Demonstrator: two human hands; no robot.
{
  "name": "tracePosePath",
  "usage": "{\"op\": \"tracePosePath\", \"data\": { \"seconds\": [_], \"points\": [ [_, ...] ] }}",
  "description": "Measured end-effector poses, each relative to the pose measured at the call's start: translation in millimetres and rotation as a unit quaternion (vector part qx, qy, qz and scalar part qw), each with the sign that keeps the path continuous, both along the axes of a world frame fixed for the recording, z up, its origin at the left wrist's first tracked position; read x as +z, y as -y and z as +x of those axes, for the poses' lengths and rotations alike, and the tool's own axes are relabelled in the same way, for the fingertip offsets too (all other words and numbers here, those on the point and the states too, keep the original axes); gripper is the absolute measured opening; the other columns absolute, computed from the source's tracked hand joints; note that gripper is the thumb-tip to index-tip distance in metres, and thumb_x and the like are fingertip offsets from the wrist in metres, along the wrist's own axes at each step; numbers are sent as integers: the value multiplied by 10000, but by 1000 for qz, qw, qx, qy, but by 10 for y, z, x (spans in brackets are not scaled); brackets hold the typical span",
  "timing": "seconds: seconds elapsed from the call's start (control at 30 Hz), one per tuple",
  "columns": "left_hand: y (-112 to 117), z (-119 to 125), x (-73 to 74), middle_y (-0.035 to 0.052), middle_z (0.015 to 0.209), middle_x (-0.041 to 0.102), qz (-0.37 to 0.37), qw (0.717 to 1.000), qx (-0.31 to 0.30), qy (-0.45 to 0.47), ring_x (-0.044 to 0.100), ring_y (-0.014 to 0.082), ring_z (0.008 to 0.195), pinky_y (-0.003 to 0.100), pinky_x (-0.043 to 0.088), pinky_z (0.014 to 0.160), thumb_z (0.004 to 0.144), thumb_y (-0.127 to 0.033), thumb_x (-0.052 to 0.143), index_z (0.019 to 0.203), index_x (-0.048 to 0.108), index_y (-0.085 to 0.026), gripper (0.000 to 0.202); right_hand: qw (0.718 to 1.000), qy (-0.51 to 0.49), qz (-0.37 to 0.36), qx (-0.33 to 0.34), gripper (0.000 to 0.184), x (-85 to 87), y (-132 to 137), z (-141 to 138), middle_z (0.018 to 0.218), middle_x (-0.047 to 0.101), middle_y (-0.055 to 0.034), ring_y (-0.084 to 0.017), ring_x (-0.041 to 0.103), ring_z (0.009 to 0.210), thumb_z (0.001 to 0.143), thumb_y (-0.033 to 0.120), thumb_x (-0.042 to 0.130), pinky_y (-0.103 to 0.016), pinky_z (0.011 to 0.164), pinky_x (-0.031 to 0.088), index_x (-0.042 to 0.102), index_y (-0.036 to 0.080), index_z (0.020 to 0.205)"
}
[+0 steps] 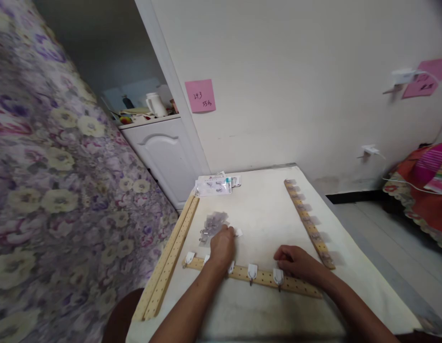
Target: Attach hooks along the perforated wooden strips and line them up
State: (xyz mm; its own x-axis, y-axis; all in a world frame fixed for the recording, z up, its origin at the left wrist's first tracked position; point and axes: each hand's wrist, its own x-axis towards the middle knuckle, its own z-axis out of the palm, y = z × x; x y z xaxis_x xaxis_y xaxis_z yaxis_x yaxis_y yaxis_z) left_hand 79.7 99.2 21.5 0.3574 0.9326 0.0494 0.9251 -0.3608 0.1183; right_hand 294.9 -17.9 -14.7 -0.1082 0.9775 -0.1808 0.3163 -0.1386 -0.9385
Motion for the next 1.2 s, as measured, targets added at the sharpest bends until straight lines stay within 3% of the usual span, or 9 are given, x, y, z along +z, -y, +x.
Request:
{"op": "tracePosePath", "data": {
  "seconds": [0.1, 0.23, 0.37, 0.5, 0.63, 0.77, 0.9, 1.07, 1.2],
  "points": [
    [-6, 19, -7, 19, 905, 606, -5, 1000, -2, -7, 578, 147, 783, 329, 456, 736, 905, -289, 482, 929, 578, -150, 170, 1000, 12, 14, -2, 72, -35, -18, 37, 576, 534, 45, -98, 498, 512, 701, 146, 551, -215, 492, 354, 579, 177, 759],
    [78, 38, 101, 58, 886, 595, -4, 1000, -20, 20, 579, 174, 781, 297, 403, 690, 889, -180, 403, 862, 581, -144, 183, 998, -11, 36, -49, 99, -45, -62, 143, 625, 560, 35, -102, 525, 534, 719, 197, 555, -221, 505, 384, 591, 174, 809],
    [326, 154, 278, 36, 882, 578, -4, 993, -76, 88, 556, 164, 805, 265, 378, 690, 878, -192, 384, 812, 568, -179, 196, 992, -84, 26, -90, 214, 37, -71, 222, 746, 624, 0, -101, 547, 553, 738, 299, 573, -217, 486, 398, 583, 170, 909],
    [662, 363, 366, -11, 805, 568, -41, 975, -139, 171, 551, 121, 763, 213, 386, 669, 828, -176, 445, 758, 556, -202, 134, 985, -152, 25, -81, 350, 166, -10, 231, 882, 658, -41, -97, 559, 584, 755, 401, 592, -217, 496, 412, 572, 168, 1015],
    [936, 527, 329, -28, 744, 559, -96, 949, -168, 248, 549, 105, 698, 199, 396, 631, 777, -137, 475, 726, 535, -200, 101, 982, -173, 21, -71, 321, 246, 90, 272, 803, 639, -14, -87, 542, 562, 746, 413, 622, -208, 489, 401, 591, 165, 948],
    [1110, 615, 270, -26, 737, 551, -161, 912, -156, 343, 531, 120, 711, 221, 380, 637, 751, -118, 476, 696, 528, -199, 110, 983, -172, 3, -66, 312, 271, 189, 348, 706, 620, 10, -78, 521, 514, 730, 463, 640, -204, 473, 393, 583, 167, 808],
    [1216, 675, 207, -29, 743, 548, -182, 905, -157, 351, 514, 119, 712, 227, 366, 643, 738, -105, 488, 692, 535, -197, 113, 984, -167, -16, -65, 352, 302, 273, 392, 611, 589, 26, -78, 515, 484, 798, 517, 552, -199, 464, 386, 582, 166, 804],
    [1292, 724, 138, -34, 746, 549, -188, 900, -169, 356, 510, 113, 706, 220, 361, 640, 751, -102, 504, 708, 548, -196, 112, 988, -150, -3, -32, 261, 312, 339, 413, 610, 572, 44, -76, 507, 494, 735, 407, 667, -202, 480, 395, 575, 171, 798],
    [1378, 736, 104, -22, 761, 559, -192, 901, -162, 355, 523, 127, 727, 233, 378, 661, 777, -132, 513, 748, 570, -197, 91, 992, -123, -7, -18, 208, 292, 374, 460, 606, 573, 40, -81, 496, 499, 741, 367, 646, -212, 491, 390, 576, 172, 762]
  ]
}}
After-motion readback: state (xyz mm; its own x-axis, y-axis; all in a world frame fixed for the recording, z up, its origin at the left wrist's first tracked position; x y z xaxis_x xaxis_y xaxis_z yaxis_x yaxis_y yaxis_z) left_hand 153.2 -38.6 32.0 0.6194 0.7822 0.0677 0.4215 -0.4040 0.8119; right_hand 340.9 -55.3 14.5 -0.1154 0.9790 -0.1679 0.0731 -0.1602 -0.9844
